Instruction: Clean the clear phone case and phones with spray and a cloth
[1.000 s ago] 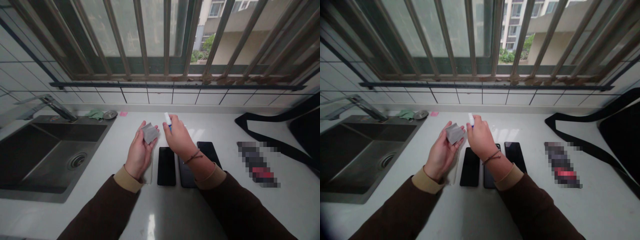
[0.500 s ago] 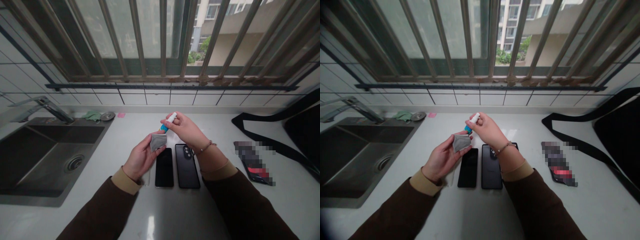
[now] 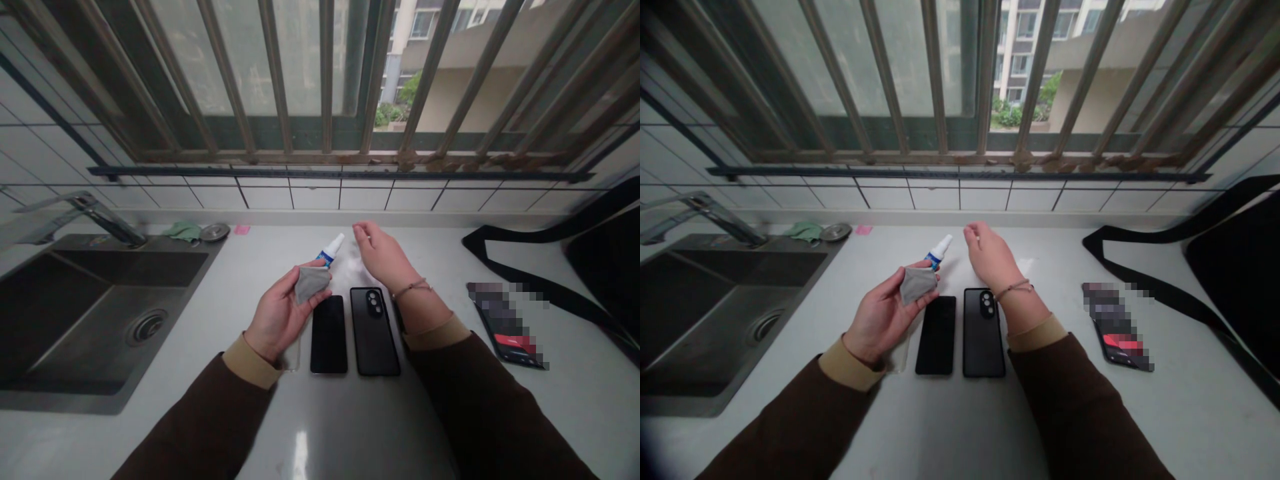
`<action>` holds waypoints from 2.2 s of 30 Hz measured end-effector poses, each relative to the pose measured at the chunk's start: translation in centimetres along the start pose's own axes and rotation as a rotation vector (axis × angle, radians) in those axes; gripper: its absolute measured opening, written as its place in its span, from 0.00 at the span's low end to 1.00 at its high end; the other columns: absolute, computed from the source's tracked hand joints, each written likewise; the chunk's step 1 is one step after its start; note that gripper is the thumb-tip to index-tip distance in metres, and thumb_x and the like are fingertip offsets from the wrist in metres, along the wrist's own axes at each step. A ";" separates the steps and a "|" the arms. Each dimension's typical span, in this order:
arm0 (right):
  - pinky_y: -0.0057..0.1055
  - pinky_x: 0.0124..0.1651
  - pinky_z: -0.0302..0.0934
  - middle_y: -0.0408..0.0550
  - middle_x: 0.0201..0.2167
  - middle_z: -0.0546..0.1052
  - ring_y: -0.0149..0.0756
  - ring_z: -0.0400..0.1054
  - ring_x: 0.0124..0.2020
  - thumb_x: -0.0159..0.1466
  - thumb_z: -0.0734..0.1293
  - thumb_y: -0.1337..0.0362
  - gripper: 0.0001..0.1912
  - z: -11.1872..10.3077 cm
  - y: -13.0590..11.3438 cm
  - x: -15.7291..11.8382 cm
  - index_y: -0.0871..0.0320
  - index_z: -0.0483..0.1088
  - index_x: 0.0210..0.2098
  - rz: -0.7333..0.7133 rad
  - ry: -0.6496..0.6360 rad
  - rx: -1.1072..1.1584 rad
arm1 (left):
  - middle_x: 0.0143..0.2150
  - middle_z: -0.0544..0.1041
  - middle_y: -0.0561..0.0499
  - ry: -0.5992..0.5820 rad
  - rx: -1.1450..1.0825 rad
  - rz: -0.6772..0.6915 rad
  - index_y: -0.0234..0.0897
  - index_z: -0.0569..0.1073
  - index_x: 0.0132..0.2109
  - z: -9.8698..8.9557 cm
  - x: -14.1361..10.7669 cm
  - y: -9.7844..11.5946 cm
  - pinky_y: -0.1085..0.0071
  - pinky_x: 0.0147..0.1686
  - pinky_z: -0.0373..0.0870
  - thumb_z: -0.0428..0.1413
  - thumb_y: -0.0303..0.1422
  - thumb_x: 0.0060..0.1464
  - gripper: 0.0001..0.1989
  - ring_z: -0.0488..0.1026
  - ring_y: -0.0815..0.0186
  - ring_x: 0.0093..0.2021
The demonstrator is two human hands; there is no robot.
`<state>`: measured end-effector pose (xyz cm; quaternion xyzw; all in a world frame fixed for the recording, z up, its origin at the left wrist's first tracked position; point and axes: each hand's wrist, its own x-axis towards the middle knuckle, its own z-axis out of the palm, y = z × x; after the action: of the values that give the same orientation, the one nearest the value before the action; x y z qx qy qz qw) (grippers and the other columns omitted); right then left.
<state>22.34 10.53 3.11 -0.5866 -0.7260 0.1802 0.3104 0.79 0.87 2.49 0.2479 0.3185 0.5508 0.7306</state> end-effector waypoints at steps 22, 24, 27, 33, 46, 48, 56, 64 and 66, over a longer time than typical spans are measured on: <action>0.37 0.45 0.72 0.51 0.39 0.83 0.38 0.77 0.38 0.69 0.70 0.56 0.14 -1.7 -1.1 0.5 0.59 0.76 0.48 -0.031 0.197 0.540 | 0.49 0.85 0.36 0.021 0.020 -0.029 0.26 0.80 0.58 -0.1 0.1 -0.2 0.61 0.49 0.84 0.49 0.36 0.73 0.20 0.83 0.56 0.49; 0.37 0.44 0.72 0.49 0.38 0.82 0.38 0.76 0.36 0.68 0.71 0.56 0.13 -1.4 -1.3 0.4 0.58 0.76 0.47 -0.045 0.122 0.604 | 0.49 0.85 0.36 0.018 0.014 -0.023 0.26 0.80 0.58 -0.1 0.1 -0.2 0.61 0.49 0.84 0.50 0.35 0.73 0.20 0.83 0.56 0.49; 0.37 0.43 0.72 0.47 0.37 0.82 0.36 0.76 0.35 0.68 0.70 0.57 0.11 -0.7 -1.5 0.1 0.57 0.77 0.46 -0.045 0.011 0.569 | 0.49 0.85 0.36 0.013 0.017 -0.011 0.27 0.81 0.57 -0.1 0.1 -0.2 0.61 0.49 0.84 0.51 0.35 0.73 0.19 0.83 0.56 0.49; 0.36 0.40 0.75 0.44 0.37 0.81 0.37 0.79 0.34 0.67 0.74 0.56 0.18 1.0 -2.4 -0.7 0.54 0.71 0.54 -0.001 -0.125 0.683 | 0.50 0.85 0.35 0.007 0.048 0.008 0.27 0.81 0.57 -0.3 0.1 -0.4 0.62 0.48 0.83 0.52 0.35 0.72 0.19 0.83 0.56 0.49; 0.41 0.45 0.68 0.57 0.48 0.82 0.50 0.78 0.42 0.68 0.71 0.68 0.23 -1.4 1.2 0.3 0.57 0.67 0.62 -0.033 0.214 -0.178 | 0.66 0.77 0.35 0.063 0.090 0.036 0.35 0.77 0.64 0.1 0.1 -0.3 0.58 0.59 0.80 0.54 0.39 0.73 0.20 0.78 0.51 0.64; 0.40 0.45 0.66 0.59 0.49 0.82 0.52 0.78 0.45 0.69 0.70 0.68 0.22 -0.9 1.9 0.3 0.58 0.67 0.61 -0.022 0.182 -0.284 | 0.67 0.77 0.36 0.056 0.086 0.019 0.35 0.77 0.64 0.1 0.1 -0.3 0.57 0.60 0.79 0.53 0.39 0.73 0.20 0.78 0.52 0.64; 0.38 0.44 0.62 0.56 0.46 0.81 0.49 0.76 0.44 0.70 0.70 0.68 0.17 0.0 2.0 -0.1 0.56 0.69 0.57 -0.028 0.168 -0.355 | 0.67 0.77 0.35 0.056 0.074 0.013 0.35 0.77 0.64 0.1 0.1 -0.4 0.56 0.62 0.78 0.51 0.39 0.74 0.20 0.78 0.51 0.64; 0.37 0.43 0.62 0.55 0.46 0.80 0.47 0.75 0.44 0.70 0.68 0.69 0.15 0.5 2.0 -0.3 0.56 0.69 0.55 -0.023 0.202 -0.341 | 0.66 0.77 0.33 0.059 0.046 0.013 0.32 0.72 0.68 0.4 0.1 -0.1 0.59 0.62 0.77 0.48 0.38 0.75 0.22 0.81 0.52 0.61; 0.37 0.44 0.63 0.56 0.48 0.80 0.48 0.75 0.46 0.70 0.68 0.69 0.16 0.6 1.8 -0.4 0.57 0.67 0.57 -0.021 0.209 -0.332 | 0.65 0.78 0.32 0.050 0.044 0.011 0.32 0.70 0.69 0.5 0.0 0.1 0.58 0.61 0.77 0.48 0.39 0.75 0.23 0.82 0.52 0.60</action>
<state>23.30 10.68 1.42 -0.6376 -0.7157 -0.0068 0.2849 1.16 0.87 2.89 0.2519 0.3471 0.5538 0.7138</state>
